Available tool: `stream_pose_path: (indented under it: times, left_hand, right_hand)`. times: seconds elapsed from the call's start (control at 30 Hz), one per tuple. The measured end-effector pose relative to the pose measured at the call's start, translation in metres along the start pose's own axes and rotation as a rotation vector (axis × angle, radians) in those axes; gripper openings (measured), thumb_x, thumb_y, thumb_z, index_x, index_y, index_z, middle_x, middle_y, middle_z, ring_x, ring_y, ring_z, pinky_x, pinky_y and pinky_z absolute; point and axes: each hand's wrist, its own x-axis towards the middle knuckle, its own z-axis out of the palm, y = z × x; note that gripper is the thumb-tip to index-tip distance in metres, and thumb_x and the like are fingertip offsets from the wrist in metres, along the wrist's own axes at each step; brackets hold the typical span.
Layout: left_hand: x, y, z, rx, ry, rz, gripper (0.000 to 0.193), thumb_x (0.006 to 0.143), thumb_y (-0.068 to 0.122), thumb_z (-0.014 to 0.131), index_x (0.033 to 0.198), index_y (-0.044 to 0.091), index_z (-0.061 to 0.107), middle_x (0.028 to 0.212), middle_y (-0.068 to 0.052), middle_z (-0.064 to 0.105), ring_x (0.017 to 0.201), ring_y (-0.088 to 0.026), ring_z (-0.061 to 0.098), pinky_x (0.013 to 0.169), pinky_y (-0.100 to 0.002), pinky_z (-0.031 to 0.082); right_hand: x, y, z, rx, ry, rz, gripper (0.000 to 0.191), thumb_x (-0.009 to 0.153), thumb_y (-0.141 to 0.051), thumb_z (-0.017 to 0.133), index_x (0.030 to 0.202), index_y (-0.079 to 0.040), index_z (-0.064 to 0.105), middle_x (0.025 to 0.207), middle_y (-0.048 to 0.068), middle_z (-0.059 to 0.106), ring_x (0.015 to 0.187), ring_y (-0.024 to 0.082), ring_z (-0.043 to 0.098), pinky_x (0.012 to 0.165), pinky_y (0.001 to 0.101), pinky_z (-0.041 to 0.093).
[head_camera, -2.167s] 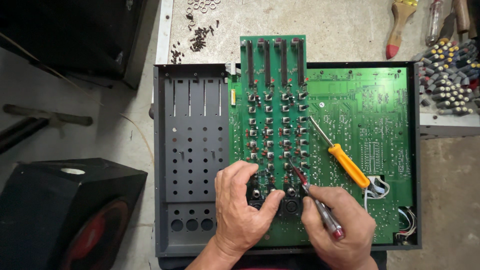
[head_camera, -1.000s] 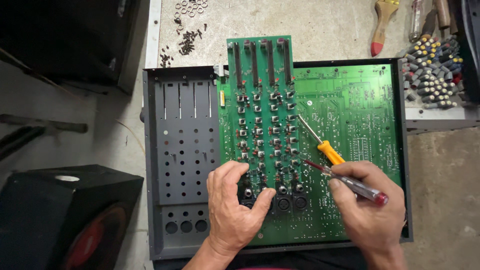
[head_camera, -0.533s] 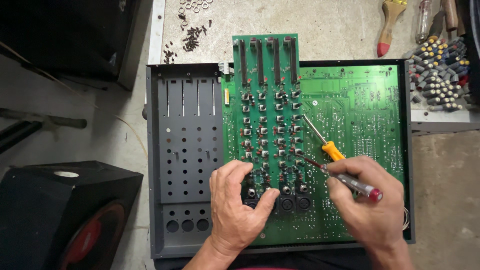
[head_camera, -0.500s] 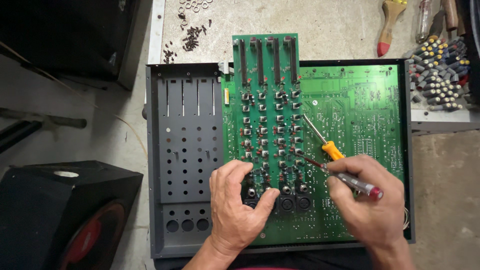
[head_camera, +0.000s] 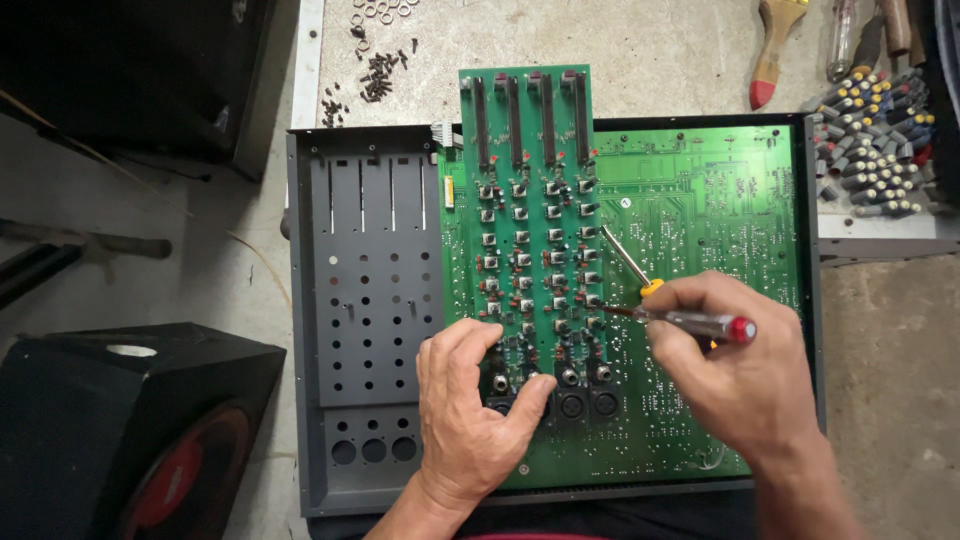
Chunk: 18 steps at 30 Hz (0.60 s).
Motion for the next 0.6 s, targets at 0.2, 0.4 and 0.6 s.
stream_pose_path:
  times: [0.2, 0.4, 0.6]
  left_hand:
    - [0.000, 0.000, 0.000, 0.001, 0.000, 0.002, 0.069, 0.073, 0.018, 0.089, 0.130, 0.006, 0.052, 0.124, -0.014, 0.058, 0.109, -0.033, 0.057, 0.097, -0.044, 0.046]
    - [0.001, 0.000, -0.001, -0.004, 0.007, 0.004, 0.069, 0.074, 0.019, 0.089, 0.130, 0.006, 0.052, 0.124, -0.014, 0.058, 0.108, -0.033, 0.057, 0.096, -0.044, 0.046]
    - [0.001, 0.000, -0.001, -0.006, -0.001, 0.005, 0.068, 0.075, 0.019, 0.089, 0.130, 0.006, 0.052, 0.124, -0.014, 0.058, 0.108, -0.033, 0.057, 0.096, -0.044, 0.046]
  right_hand:
    - [0.005, 0.000, -0.002, -0.025, -0.016, -0.016, 0.018, 0.080, -0.007, 0.070, 0.097, -0.004, 0.074, 0.078, 0.002, 0.073, 0.062, 0.007, 0.065, 0.055, 0.0238, 0.049]
    - [-0.015, 0.008, -0.002, 0.017, 0.047, -0.095, 0.016, 0.080, -0.003, 0.070, 0.096, -0.003, 0.072, 0.081, 0.002, 0.069, 0.065, 0.008, 0.062, 0.057, 0.0232, 0.047]
    - [-0.026, 0.020, 0.005, 0.114, 0.059, -0.099, 0.018, 0.079, 0.002, 0.070, 0.096, -0.003, 0.071, 0.082, 0.003, 0.066, 0.068, 0.009, 0.059, 0.060, 0.0235, 0.045]
